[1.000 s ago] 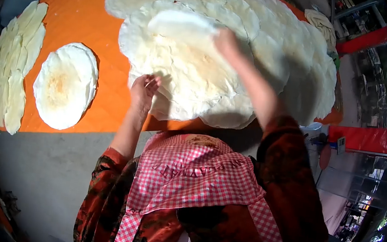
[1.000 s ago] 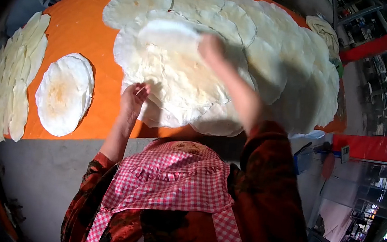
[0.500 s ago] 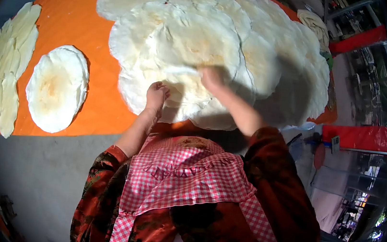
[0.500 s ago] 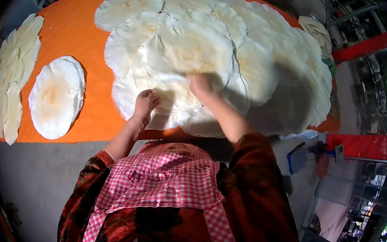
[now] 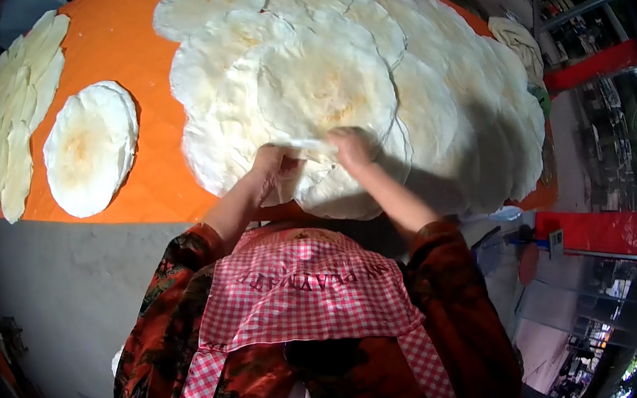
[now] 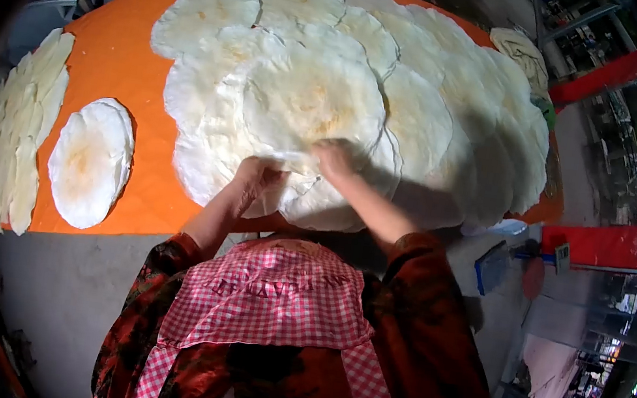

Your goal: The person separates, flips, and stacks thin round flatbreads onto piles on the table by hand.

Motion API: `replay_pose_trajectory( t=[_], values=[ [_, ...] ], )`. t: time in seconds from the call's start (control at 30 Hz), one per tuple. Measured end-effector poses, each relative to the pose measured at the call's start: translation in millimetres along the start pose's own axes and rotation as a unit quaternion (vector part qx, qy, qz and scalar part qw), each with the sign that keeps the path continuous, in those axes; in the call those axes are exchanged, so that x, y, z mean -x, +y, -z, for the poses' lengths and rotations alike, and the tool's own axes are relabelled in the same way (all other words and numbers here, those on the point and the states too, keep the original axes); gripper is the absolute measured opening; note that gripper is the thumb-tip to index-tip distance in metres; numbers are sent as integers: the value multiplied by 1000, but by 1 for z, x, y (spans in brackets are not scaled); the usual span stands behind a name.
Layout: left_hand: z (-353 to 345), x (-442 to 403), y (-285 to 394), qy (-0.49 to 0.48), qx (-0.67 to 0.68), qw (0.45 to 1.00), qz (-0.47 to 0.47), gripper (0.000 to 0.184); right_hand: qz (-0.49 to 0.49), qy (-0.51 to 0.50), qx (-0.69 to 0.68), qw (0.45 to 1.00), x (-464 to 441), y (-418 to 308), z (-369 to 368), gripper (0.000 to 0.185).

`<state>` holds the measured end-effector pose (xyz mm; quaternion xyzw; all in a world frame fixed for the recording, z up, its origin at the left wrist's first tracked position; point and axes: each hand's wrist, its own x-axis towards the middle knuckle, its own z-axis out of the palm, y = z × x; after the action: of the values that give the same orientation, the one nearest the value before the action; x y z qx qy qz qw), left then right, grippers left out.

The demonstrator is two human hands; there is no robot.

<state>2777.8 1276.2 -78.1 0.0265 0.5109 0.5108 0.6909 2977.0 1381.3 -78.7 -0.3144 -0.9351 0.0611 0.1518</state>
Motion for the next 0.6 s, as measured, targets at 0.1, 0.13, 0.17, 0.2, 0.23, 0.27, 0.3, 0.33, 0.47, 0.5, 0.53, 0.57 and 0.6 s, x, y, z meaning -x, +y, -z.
replay_pose_trajectory(
  t=[0.1,0.13,0.17,0.2,0.23,0.27,0.3,0.33,0.47,0.5,0.53,0.57,0.6],
  values=[
    [-2,1,-4,29,22,999,-29,10,-61,15,-52,997,-11,-15,15,30],
    [-1,0,-9,56,40,997,-41,10,-100,-25,-73,992,-14,-22,28,31],
    [-1,1,-10,48,44,997,-44,10,-138,-65,-93,984,-16,-27,34,31],
    [-1,1,-9,39,49,997,-49,10,-95,-75,-65,990,-17,-28,31,33],
    [-1,0,-10,31,56,997,-52,10,-51,-87,-37,994,-14,-29,27,36],
    [0,-1,-11,8,59,997,-57,10,-8,-100,-10,995,-10,-33,24,39],
    [1,-3,-10,-14,63,996,-64,10,-23,-152,-54,987,-6,-44,33,54],
    [3,-6,-8,-36,69,994,-73,11,-35,-165,-61,984,2,-36,18,71],
    [-22,20,8,1,115,992,-53,15,-64,-137,-117,982,-6,-47,24,91],
    [-23,17,8,-11,129,990,-53,16,-104,-95,-113,984,-4,-50,25,70],
    [-26,14,8,-25,143,988,-52,18,-148,-111,-123,975,-12,-44,22,58],
    [-29,21,11,-31,147,987,-62,19,-195,-128,-132,963,-23,-31,13,47],
    [-34,32,16,-37,151,985,-72,20,-242,-144,-142,949,-37,-15,4,37]
  ],
)
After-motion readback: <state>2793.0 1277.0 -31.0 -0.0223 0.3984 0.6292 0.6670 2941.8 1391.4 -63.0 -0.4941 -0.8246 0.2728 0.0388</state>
